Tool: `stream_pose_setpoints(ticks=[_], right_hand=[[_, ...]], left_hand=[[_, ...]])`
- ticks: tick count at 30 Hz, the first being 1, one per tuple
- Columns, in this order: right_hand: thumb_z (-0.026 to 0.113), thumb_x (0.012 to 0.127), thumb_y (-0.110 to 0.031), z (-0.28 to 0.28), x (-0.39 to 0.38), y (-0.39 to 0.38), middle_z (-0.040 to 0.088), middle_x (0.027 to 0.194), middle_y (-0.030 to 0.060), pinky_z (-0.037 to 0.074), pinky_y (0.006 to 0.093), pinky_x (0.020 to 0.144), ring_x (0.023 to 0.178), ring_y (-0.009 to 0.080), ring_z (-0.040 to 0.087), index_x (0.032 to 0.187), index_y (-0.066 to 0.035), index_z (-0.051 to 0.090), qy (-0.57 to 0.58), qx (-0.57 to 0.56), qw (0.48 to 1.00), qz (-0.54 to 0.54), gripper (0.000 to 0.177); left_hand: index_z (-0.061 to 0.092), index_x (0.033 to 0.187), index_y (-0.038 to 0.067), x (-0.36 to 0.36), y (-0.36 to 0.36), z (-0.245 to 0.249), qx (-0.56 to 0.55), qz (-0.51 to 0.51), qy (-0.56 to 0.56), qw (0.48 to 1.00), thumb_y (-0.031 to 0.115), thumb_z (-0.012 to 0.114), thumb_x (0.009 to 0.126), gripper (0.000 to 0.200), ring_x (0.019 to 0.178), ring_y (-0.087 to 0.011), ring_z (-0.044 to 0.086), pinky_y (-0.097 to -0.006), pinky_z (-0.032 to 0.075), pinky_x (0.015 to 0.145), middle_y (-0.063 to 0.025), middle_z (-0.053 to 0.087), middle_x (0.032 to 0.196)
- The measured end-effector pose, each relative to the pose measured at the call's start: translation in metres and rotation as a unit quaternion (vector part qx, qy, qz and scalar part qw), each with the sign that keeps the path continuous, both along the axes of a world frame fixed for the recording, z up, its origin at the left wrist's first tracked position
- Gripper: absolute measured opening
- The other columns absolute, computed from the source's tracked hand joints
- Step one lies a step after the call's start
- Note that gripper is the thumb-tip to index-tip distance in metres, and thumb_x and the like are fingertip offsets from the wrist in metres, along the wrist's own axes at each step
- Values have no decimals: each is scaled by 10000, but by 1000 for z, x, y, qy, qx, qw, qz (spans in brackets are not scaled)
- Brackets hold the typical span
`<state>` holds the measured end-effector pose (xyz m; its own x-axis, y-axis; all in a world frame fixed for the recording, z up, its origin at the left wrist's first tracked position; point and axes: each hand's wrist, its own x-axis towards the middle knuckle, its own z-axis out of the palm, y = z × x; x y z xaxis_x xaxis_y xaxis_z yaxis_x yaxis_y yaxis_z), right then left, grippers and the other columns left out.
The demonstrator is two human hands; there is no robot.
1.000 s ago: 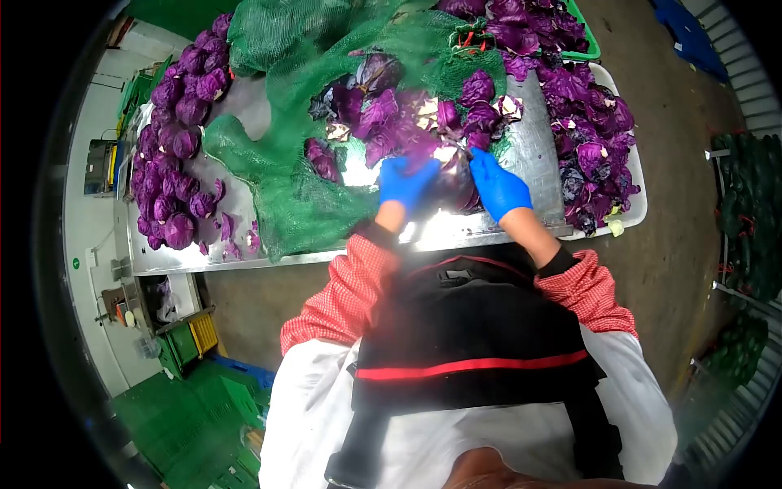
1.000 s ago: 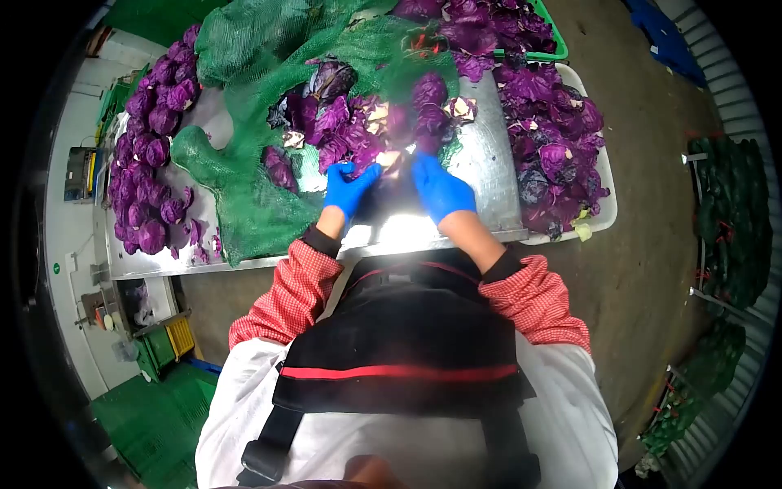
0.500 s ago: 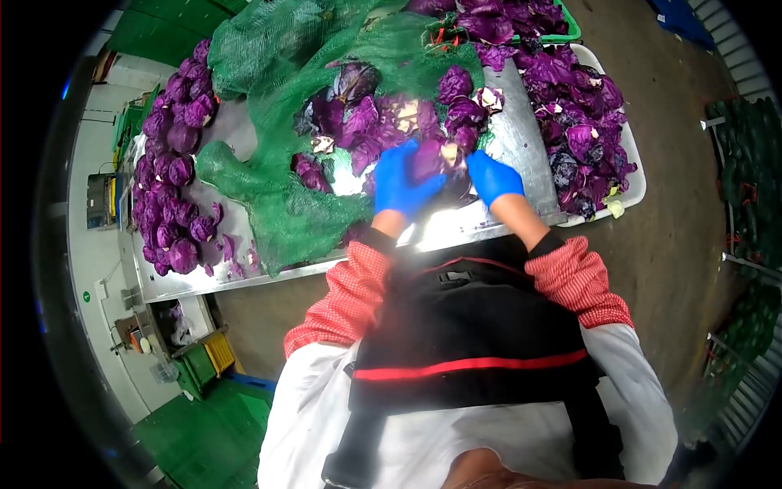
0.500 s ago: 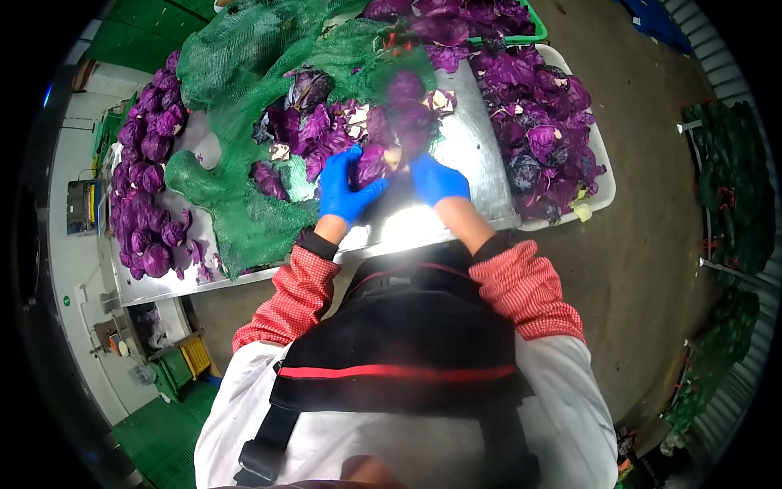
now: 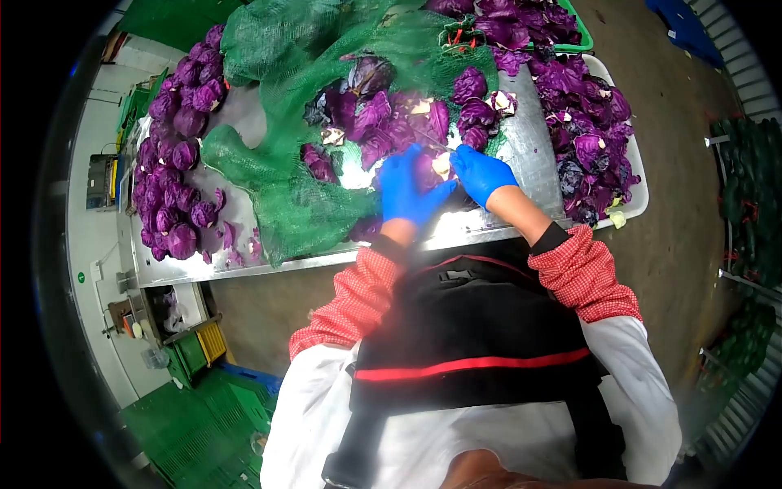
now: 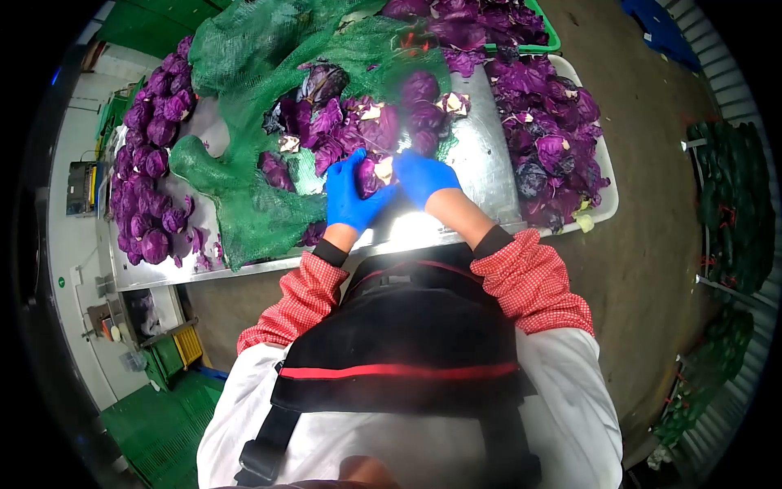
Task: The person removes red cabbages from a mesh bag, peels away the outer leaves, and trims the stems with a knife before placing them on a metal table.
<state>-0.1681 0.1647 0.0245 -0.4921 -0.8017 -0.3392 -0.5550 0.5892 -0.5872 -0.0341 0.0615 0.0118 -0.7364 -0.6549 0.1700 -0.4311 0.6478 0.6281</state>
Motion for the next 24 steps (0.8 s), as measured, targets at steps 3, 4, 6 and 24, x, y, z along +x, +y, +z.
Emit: stream_pose_setpoints(ticks=[3, 4, 6, 24], right_hand=[[408, 901, -273, 1, 5, 13, 613, 985, 186, 492, 440, 734, 861, 368, 609, 1015, -87, 554, 60, -42, 997, -30, 262], [411, 899, -264, 1, 9, 22, 614, 974, 182, 497, 439, 721, 850, 366, 612, 1004, -89, 554, 91, -61, 993, -34, 249], [434, 893, -255, -20, 14, 37, 608, 922, 187, 484, 461, 670, 799, 385, 598, 978, -88, 550, 109, -81, 990, -38, 220], [439, 897, -274, -16, 18, 32, 607, 870, 201, 475, 480, 639, 761, 406, 589, 940, -85, 534, 119, -102, 988, -16, 215]], left_hand=[[491, 1230, 68, -7, -10, -10, 16, -9, -23, 1000, 470, 803, 580, 825, 1058, -345, 475, -424, 394, 914, -183, 486, 1137], [502, 1227, 78, -8, -9, -8, 63, 19, -22, 998, 484, 797, 578, 820, 1062, -353, 461, -429, 392, 916, -194, 492, 1107], [500, 1224, 74, -14, -9, -1, 49, 27, -56, 997, 485, 795, 575, 823, 1054, -361, 460, -432, 392, 917, -205, 489, 1099], [463, 1246, 80, -9, -12, -8, 66, 12, -51, 996, 470, 780, 573, 840, 1086, -383, 414, -453, 368, 942, -228, 426, 1141]])
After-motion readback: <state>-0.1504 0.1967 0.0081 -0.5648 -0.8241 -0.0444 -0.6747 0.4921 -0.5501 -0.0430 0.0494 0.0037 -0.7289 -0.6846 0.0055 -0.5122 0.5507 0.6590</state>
